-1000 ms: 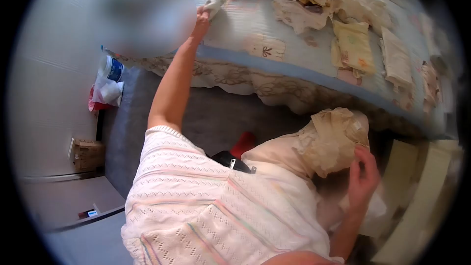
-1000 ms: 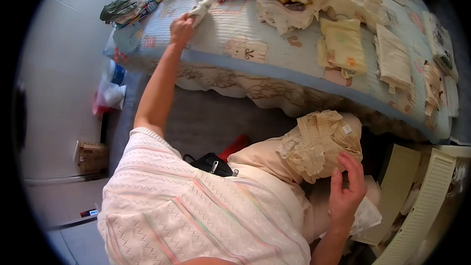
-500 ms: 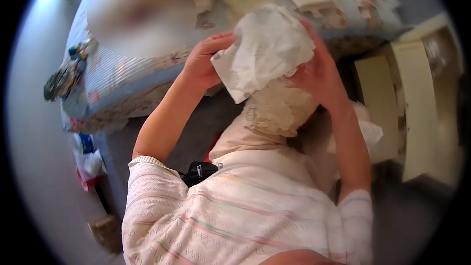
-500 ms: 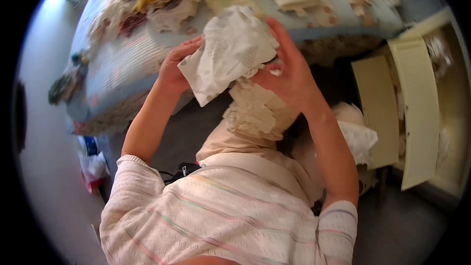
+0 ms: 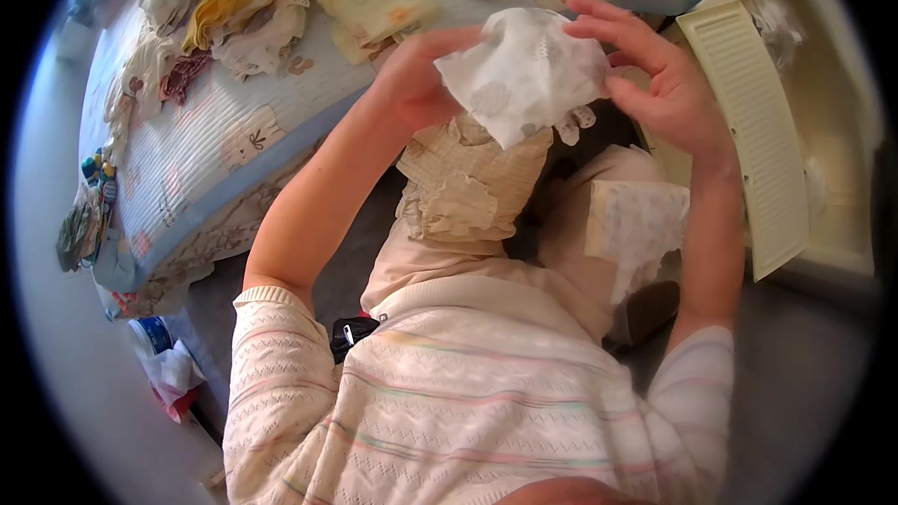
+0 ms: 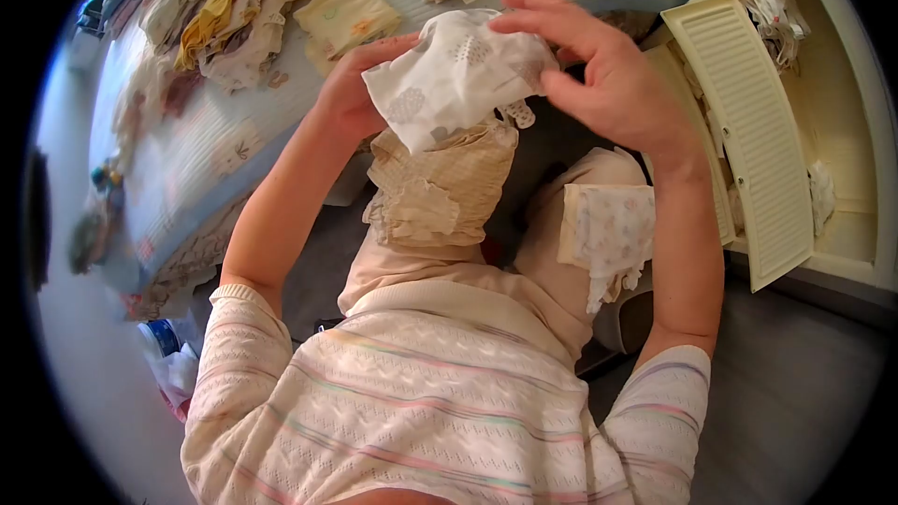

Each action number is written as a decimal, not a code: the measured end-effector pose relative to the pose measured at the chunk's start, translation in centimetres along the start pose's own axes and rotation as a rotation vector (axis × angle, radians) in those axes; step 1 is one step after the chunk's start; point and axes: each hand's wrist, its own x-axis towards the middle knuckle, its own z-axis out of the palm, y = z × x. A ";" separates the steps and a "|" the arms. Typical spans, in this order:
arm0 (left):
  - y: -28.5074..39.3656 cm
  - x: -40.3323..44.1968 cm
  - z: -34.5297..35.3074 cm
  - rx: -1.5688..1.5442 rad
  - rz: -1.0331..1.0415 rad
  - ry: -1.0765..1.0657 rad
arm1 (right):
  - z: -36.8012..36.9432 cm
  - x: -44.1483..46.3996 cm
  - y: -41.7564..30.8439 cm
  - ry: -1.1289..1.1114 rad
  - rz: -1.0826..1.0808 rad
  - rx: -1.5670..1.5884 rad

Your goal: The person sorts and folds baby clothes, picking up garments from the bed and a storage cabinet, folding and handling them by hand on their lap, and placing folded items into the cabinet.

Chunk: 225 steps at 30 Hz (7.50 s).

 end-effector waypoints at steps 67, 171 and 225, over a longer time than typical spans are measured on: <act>-1.7 8.2 4.9 0.636 0.102 0.046 | -5.4 -2.0 4.0 0.446 0.270 0.925; -12.6 10.3 9.7 0.469 -0.229 -0.273 | -6.4 -17.0 1.3 0.382 0.549 0.514; -18.9 9.4 8.2 1.645 0.190 -0.312 | -2.8 -20.9 4.5 0.091 0.346 -0.447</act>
